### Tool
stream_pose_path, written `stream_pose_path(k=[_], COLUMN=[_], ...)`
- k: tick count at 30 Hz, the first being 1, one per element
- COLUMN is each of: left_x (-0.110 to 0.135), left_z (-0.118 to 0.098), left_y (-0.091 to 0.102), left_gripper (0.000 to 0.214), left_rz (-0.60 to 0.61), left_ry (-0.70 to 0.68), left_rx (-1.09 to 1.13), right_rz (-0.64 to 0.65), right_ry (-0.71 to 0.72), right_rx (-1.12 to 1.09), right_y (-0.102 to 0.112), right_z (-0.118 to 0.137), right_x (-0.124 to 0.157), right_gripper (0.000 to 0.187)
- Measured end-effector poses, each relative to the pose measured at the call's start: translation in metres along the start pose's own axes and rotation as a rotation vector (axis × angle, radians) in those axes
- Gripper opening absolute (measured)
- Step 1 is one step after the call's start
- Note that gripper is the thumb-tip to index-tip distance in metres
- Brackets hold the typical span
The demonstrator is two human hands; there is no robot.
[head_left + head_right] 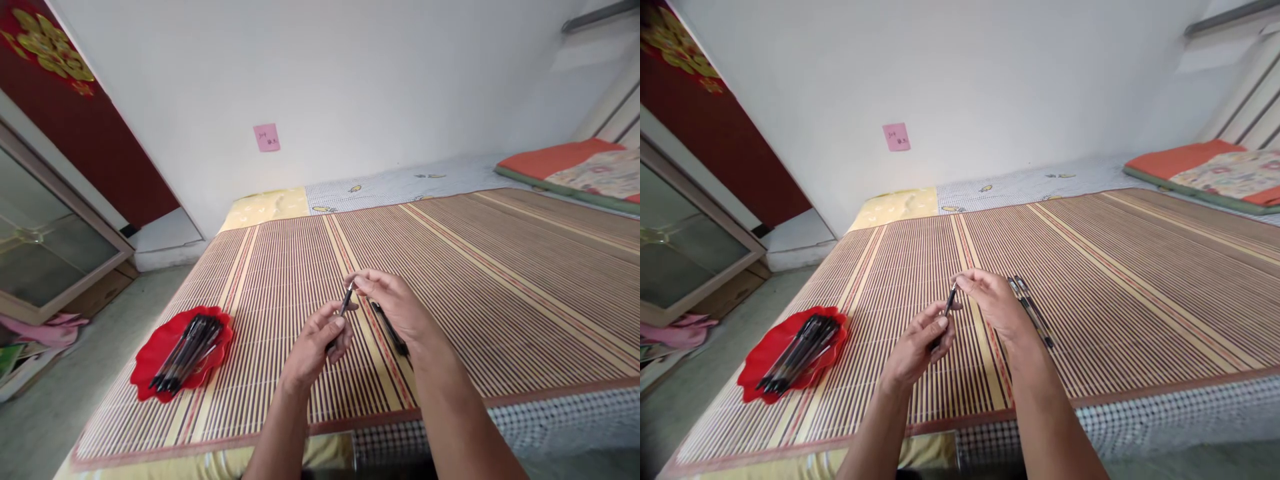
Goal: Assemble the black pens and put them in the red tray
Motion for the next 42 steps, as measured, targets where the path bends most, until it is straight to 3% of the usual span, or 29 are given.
stream_pose_path(k=[3, 10, 16, 26, 31, 36, 42], left_x=[0.0, 0.001, 0.0, -0.001, 0.0, -0.001, -0.002], left_z=[0.001, 0.001, 0.001, 0.004, 0.001, 0.003, 0.002], left_y=[0.001, 0.001, 0.002, 0.002, 0.002, 0.002, 0.001], left_gripper=[0.033, 0.035, 0.033, 0.034, 0.03, 0.03, 0.035], left_rz=[-0.005, -0.022, -0.015, -0.127, -0.114, -0.092, -0.189], left_ry=[0.003, 0.039, 0.02, -0.019, -0.014, -0.013, -0.044], left_rx=[-0.006, -0.042, -0.038, -0.154, -0.102, -0.096, -0.175], right_rz=[0.031, -0.061, 0.039, -0.079, 0.007, -0.029, -0.077], right_ry=[0.012, -0.03, 0.012, -0.011, 0.009, -0.026, -0.048], right_rx=[-0.014, 0.022, -0.001, 0.025, -0.026, -0.092, -0.086], right_y=[-0.002, -0.001, -0.005, -0.005, -0.009, -0.009, -0.011], right_z=[0.0, -0.003, -0.002, -0.006, -0.005, -0.011, -0.01], right_x=[0.0, -0.001, -0.001, -0.004, -0.005, -0.006, -0.005], right_gripper=[0.022, 0.031, 0.025, 0.036, 0.031, 0.027, 0.034])
Point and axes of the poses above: each hand's wrist, its own x-axis away from the middle knuckle, its own y-axis out of the back of the hand, z = x × y, the point moved 3 cm from there along -x, towards the middle knuckle, and after that the axes turned 4 degrees about -x, right-handed, at the moved point
